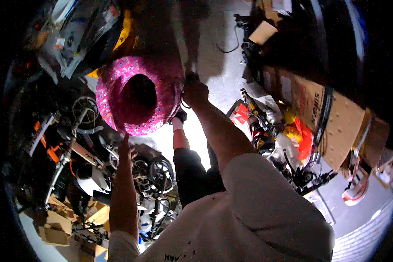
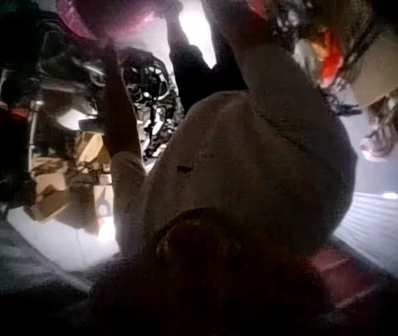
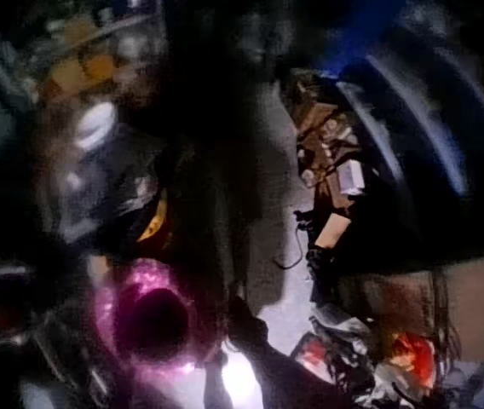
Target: The person uses a tire lever and a tire iron to pry the bead of a motorcycle tire off the rim. After successfully separating the tire from the rim, the person stands up, inspects the tire, and walks into a cluttered workshop area.
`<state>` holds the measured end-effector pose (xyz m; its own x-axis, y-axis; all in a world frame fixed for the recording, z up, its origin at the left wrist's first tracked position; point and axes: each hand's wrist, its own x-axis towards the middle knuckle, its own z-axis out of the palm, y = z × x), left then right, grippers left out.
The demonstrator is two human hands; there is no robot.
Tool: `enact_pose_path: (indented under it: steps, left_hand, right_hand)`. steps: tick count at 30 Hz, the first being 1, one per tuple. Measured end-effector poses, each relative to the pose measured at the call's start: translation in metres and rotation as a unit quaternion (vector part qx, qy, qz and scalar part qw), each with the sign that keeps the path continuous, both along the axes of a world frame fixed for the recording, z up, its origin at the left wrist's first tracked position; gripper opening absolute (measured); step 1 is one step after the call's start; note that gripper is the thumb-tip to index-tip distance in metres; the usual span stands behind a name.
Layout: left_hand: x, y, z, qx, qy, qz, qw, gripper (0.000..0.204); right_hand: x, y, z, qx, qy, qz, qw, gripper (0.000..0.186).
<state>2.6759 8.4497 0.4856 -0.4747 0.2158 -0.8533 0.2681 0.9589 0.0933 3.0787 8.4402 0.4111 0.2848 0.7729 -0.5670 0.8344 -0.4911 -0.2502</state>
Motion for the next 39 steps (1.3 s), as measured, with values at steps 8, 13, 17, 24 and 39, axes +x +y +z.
enact_pose_path:
  steps: [8,13,17,24,39]
  left_hand:
    - [0.014,-0.016,-0.160,0.152,0.089,0.048,0.983,0.075]
    - [0.083,0.026,-0.106,0.014,0.337,0.099,0.936,0.101]
    - [0.093,0.036,-0.074,0.024,0.316,0.102,0.943,0.103]
    - [0.091,0.036,-0.073,0.068,0.258,0.129,0.955,0.101]
    - [0.091,0.026,-0.056,0.095,0.222,0.113,0.964,0.093]
  right_hand:
    - [-0.013,0.021,-0.018,-0.027,0.030,0.056,0.998,0.038]
    - [0.003,0.011,-0.015,0.056,0.104,0.055,0.991,0.043]
    - [-0.002,0.019,-0.014,0.037,0.032,0.033,0.998,0.042]
    - [0.008,0.008,-0.051,0.041,-0.046,0.096,0.993,0.049]
    - [0.010,0.001,-0.039,0.062,0.012,0.114,0.991,0.042]
